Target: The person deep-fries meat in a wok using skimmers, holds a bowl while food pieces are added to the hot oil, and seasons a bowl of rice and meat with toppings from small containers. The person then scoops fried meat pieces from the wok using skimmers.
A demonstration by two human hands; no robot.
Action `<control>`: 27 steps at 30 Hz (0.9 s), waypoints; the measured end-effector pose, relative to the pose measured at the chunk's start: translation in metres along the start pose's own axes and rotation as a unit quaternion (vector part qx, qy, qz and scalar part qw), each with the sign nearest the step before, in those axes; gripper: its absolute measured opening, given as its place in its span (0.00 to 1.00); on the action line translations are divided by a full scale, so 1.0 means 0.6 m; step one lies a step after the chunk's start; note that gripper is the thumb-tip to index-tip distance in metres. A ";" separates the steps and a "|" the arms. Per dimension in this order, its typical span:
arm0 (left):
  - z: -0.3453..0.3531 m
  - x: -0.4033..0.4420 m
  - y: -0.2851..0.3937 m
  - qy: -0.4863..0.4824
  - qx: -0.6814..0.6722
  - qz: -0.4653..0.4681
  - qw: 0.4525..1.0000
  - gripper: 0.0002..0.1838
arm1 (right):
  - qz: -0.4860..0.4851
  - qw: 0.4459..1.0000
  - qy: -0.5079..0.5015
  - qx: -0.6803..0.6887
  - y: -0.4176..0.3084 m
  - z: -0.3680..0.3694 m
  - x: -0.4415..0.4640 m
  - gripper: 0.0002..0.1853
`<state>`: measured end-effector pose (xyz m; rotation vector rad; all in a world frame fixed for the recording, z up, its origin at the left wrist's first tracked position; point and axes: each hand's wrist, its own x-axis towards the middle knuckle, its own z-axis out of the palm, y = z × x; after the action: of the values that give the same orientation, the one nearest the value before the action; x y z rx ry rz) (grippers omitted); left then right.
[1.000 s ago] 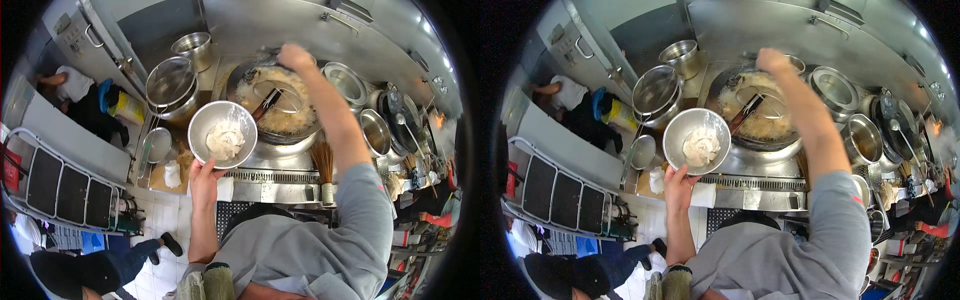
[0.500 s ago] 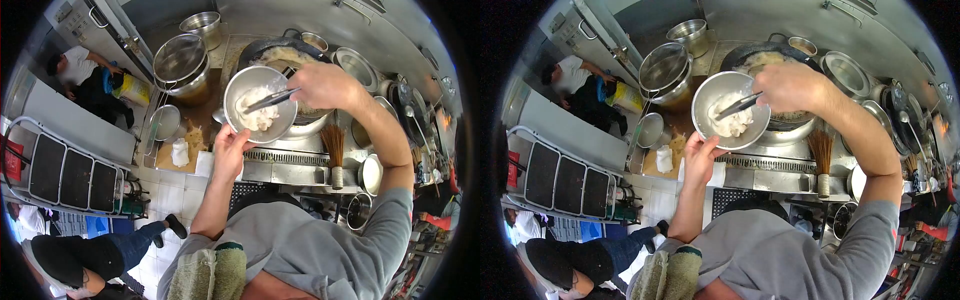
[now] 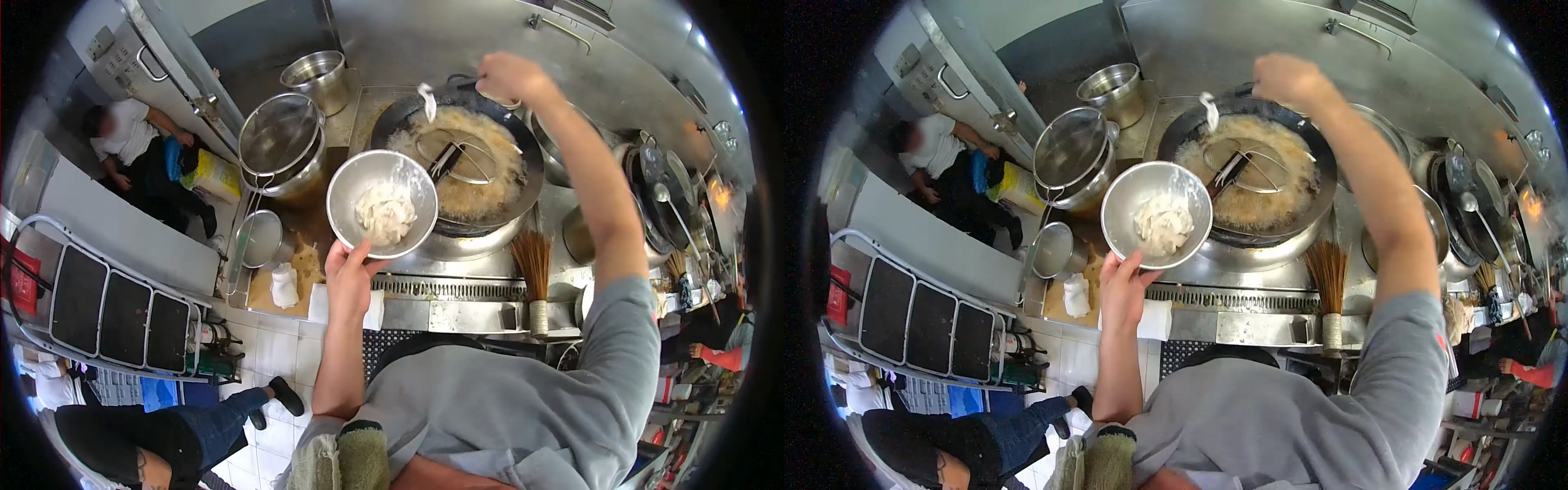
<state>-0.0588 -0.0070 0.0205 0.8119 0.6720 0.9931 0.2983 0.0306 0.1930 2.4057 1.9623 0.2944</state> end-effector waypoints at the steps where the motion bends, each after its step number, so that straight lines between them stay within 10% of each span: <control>1: -0.006 -0.003 0.000 0.009 -0.001 -0.006 1.000 0.08 | 0.044 0.999 -0.029 -0.001 -0.008 0.041 0.023 0.13; 8: -0.032 -0.026 0.017 0.028 0.008 0.001 1.000 0.06 | 0.143 0.988 0.013 0.062 0.014 0.115 0.065 0.16; 14: -0.037 -0.002 0.017 -0.008 0.015 0.007 1.000 0.03 | -0.013 0.987 0.122 0.108 0.033 -0.055 -0.050 0.17; 17: -0.023 0.009 0.009 -0.045 0.020 0.015 0.999 0.01 | -0.011 0.979 -0.010 0.201 -0.097 -0.131 -0.170 0.14; 19: -0.004 0.004 0.011 -0.066 0.030 0.015 0.997 0.02 | -0.174 0.979 -0.012 0.109 -0.133 -0.099 -0.207 0.15; 22: 0.006 0.000 -0.008 -0.117 0.020 0.055 0.991 0.06 | -0.166 0.978 -0.120 0.025 -0.194 -0.053 -0.236 0.12; 27: 0.016 0.012 -0.012 -0.066 0.022 0.013 0.997 0.04 | -0.149 0.989 0.020 -0.011 -0.154 -0.099 -0.220 0.10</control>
<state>-0.0450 -0.0054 0.0188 0.9195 0.5725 0.9411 0.1741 -0.0847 0.2216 2.0666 2.2811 0.3539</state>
